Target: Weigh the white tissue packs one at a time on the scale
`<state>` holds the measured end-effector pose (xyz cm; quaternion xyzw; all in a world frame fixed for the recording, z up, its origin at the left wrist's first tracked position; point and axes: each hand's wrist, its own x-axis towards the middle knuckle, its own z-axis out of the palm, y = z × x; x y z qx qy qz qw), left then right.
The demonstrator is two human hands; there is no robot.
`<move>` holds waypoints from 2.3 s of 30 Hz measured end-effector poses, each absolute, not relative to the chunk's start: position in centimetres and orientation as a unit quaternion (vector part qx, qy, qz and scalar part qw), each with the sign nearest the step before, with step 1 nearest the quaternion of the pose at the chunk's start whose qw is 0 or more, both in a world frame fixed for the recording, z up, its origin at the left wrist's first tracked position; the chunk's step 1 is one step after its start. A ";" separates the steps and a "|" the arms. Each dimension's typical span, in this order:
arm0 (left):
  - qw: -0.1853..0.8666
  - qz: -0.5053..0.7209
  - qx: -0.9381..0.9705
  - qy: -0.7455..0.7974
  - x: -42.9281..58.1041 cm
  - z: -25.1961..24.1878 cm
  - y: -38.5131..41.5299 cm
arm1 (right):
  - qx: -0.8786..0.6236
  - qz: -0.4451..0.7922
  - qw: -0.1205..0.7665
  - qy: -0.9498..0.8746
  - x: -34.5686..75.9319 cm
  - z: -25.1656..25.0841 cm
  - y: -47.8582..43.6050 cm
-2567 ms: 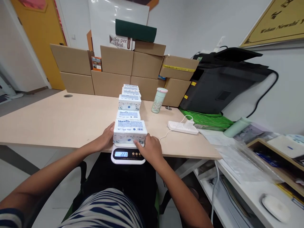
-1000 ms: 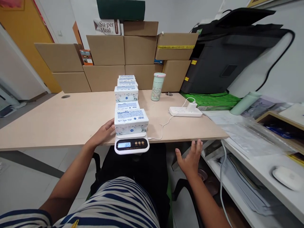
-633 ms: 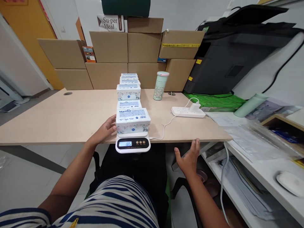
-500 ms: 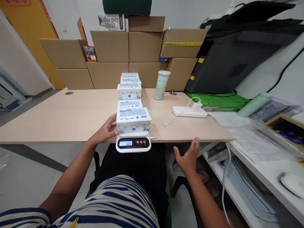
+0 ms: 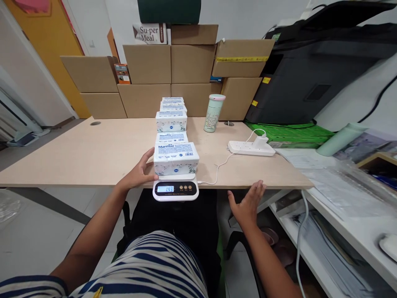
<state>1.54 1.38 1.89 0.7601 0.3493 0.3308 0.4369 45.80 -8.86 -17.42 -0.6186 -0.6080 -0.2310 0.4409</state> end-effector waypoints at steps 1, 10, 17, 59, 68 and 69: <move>0.431 0.332 0.764 0.346 1.6 1.9 1.4 | -0.620 -0.230 0.441 -0.607 45.8 -17.4 -8.9; 0.421 0.342 0.771 0.335 1.5 1.6 1.6 | -0.643 -0.190 0.438 -0.599 45.9 -17.0 -9.9; 0.419 0.328 0.773 0.346 1.4 1.5 1.8 | -0.669 -0.158 0.435 -0.581 45.8 -17.0 -10.4; 0.317 0.418 0.744 0.414 -0.9 3.0 -1.8 | -0.510 -0.058 0.300 -0.804 31.9 5.4 -2.7; 0.054 0.522 0.663 0.534 -6.9 2.9 -3.9 | -0.297 -0.184 0.276 -0.895 22.1 5.9 -3.9; 0.013 0.518 0.678 0.522 -7.2 3.2 -4.6 | -0.262 -0.189 0.296 -0.899 22.6 6.1 -4.3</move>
